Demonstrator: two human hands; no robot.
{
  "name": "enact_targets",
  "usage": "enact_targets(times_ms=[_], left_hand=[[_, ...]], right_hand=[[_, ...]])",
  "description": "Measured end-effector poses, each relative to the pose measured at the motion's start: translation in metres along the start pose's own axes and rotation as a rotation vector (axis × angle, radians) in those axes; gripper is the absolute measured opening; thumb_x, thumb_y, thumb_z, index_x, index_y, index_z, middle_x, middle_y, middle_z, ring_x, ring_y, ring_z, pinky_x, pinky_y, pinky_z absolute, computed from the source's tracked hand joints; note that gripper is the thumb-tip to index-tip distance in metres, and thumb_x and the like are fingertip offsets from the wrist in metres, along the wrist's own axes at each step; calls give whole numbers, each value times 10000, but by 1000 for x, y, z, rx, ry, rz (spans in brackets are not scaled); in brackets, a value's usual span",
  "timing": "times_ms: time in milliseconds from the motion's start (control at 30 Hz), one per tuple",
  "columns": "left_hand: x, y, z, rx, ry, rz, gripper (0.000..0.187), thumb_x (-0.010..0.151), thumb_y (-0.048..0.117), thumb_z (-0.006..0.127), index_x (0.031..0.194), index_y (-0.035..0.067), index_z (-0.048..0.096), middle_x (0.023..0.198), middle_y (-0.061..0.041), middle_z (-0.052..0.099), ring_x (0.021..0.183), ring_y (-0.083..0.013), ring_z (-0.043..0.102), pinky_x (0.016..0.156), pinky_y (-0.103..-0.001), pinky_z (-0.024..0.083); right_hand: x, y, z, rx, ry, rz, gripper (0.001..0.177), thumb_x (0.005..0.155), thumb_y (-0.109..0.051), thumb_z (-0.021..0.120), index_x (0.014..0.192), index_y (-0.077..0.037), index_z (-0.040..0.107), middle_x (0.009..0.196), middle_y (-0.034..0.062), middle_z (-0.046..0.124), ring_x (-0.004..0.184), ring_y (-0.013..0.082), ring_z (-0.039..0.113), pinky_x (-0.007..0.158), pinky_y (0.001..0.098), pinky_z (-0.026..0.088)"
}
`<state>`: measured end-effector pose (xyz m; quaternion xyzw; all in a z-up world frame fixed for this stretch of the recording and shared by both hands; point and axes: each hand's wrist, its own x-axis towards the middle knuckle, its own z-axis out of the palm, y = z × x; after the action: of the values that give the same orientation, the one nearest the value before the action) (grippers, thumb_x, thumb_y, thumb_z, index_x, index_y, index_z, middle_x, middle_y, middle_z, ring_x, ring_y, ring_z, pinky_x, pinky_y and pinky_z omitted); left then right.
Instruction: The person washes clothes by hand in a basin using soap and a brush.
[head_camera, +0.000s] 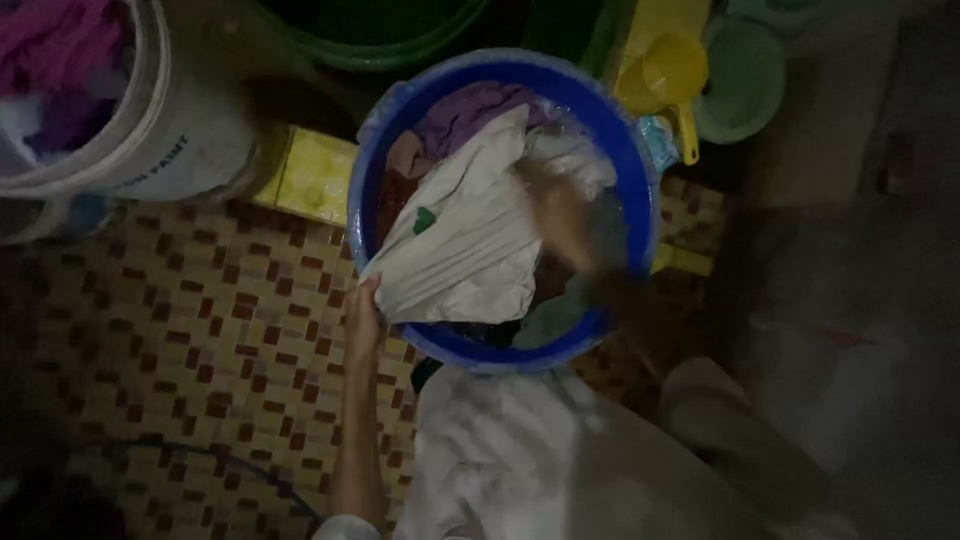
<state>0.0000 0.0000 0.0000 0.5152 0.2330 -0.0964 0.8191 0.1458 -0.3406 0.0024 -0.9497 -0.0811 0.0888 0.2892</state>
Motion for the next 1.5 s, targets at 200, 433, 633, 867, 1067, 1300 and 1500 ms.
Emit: enact_targets(times_ms=[200, 433, 633, 867, 1067, 1300, 1500], left_hand=[[3, 17, -7, 134, 184, -96, 512, 994, 393, 574, 1311, 0, 652, 1217, -116, 690, 1066, -233, 654, 901, -377, 522], [8, 4, -7, 180, 143, -71, 611, 1034, 496, 560, 1401, 8, 567, 1337, -104, 645, 1203, -215, 622, 1014, -381, 494], [-5, 25, 38, 533, -20, 183, 579, 1014, 396, 684, 1353, -58, 560, 1230, -141, 673, 1077, -218, 661, 861, -348, 542], [-8, 47, 36, 1123, -173, -267, 619, 921, 309, 927, 1152, -154, 586, 973, -299, 726, 725, -206, 589, 605, -360, 514], [-11, 40, 35, 389, -318, -32, 663, 839, 218, 791, 1409, 31, 511, 1283, -44, 672, 1136, -158, 639, 922, -327, 540], [3, 27, 55, 84, -108, 9, 604, 959, 312, 803, 1370, -95, 628, 1282, -180, 673, 1166, -277, 623, 1045, -385, 477], [2, 17, 37, 631, -314, -14, 988, 733, 428, 852, 1477, -39, 400, 1411, -165, 604, 1256, -261, 604, 1069, -386, 483]], right_hand=[[-2, 35, 2, -161, 16, 49, 505, 1093, -325, 548, 1574, -171, 537, 1248, 234, 676, 1029, 370, 650, 849, 453, 552], [6, 74, -37, -320, 124, 217, 551, 1042, -364, 653, 1529, -133, 541, 1252, 320, 608, 1067, 461, 615, 825, 510, 528], [-25, 71, 7, 249, 248, -164, 690, 860, -330, 881, 1315, 52, 530, 1162, 255, 628, 1030, 384, 635, 839, 472, 530], [-30, 106, 12, 362, 154, -397, 500, 900, -129, 824, 1302, 24, 569, 1194, 180, 648, 1073, 327, 654, 917, 445, 532], [-33, 122, -9, 251, 53, -87, 623, 818, -197, 854, 1350, -27, 578, 1331, 182, 636, 1224, 332, 638, 1007, 469, 517], [-30, 120, 62, 384, -154, -124, 811, 853, -272, 881, 1522, -17, 501, 1556, 204, 492, 1434, 364, 460, 1149, 501, 380], [-30, 136, -41, 283, -189, -233, 577, 798, -260, 889, 1270, -44, 638, 1266, 124, 667, 1176, 275, 670, 1002, 415, 530]])
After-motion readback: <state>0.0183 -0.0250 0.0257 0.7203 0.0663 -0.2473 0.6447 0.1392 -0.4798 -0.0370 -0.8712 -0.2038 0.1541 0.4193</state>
